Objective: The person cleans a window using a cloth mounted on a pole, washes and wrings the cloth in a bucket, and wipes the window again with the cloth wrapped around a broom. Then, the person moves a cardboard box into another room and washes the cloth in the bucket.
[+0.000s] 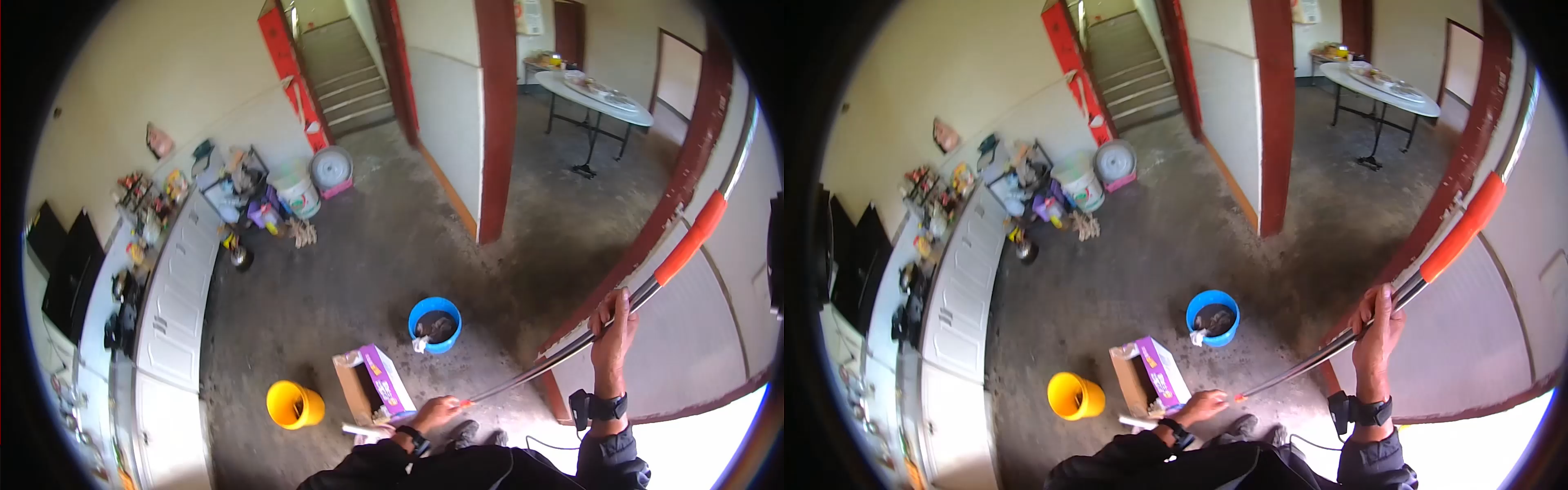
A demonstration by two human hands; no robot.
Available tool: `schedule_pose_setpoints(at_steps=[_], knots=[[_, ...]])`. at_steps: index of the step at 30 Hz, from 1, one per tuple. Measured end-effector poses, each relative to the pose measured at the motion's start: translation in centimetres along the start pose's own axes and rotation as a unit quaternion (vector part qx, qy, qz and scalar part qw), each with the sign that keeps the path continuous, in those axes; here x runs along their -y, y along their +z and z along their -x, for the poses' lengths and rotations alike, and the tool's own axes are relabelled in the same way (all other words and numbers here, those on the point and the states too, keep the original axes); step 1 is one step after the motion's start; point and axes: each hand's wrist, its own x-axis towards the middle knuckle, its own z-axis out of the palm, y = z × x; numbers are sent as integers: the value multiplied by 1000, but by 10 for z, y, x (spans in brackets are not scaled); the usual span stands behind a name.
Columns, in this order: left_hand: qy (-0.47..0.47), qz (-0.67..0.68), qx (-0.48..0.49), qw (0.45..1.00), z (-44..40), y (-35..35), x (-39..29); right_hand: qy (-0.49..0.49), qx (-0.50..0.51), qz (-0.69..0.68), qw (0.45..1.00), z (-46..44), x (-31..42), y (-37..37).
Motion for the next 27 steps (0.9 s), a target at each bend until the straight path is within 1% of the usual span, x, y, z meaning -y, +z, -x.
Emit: schedule_pose_setpoints(at_steps=[1, 3, 5, 6, 7, 9, 10, 11, 12, 13, 14, 15, 17, 19, 23, 25, 27], knots=[[2, -7, -42, 999, 13, 10, 25, 9, -8, -8, 1000, -5, -8, 0], [-167, 12, -17, 986, 46, 27, 62, 43, 21, -1, 999, -18, -25, -5], [-174, -35, -99, 979, 89, 32, 72, 80, 48, -2, 996, -33, -51, -11], [-222, -45, -105, 968, 112, 38, 77, 98, 71, -3, 993, -38, -62, -17], [-268, -53, -114, 955, 135, 47, 77, 121, 48, -11, 991, -41, -74, -18], [-389, -21, -166, 906, 182, 60, 41, 140, 110, -2, 984, -46, -88, -29], [-450, 2, -195, 872, 205, 74, 28, 157, 124, 1, 980, -50, -97, -30], [-525, 46, -217, 822, 228, 94, 18, 171, 131, 1, 977, -52, -104, -31], [-566, 88, -232, 786, 246, 114, 4, 177, 153, 1, 972, -54, -109, -30], [-602, 132, -244, 749, 266, 141, -14, 182, 151, 9, 972, -49, -107, -21], [-597, 102, -245, 757, 295, 199, 1, 197, 165, 5, 966, -48, -107, -18], [-605, 154, -220, 750, 313, 237, -10, 207, 180, -3, 962, -44, -106, -15], [-629, 209, -184, 726, 317, 257, -68, 223, 207, -8, 953, -37, -110, -7], [-608, 248, -259, 708, 324, 312, -79, 255, 242, -22, 936, -22, -107, 5], [-610, 291, -309, 669, 309, 327, -112, 296, 341, -52, 891, 25, -88, 34], [-603, 276, -329, 672, 305, 328, -113, 310, 398, -72, 860, 54, -79, 44], [-602, 257, -361, 665, 305, 308, -134, 329, 440, -88, 831, 91, -66, 51]])
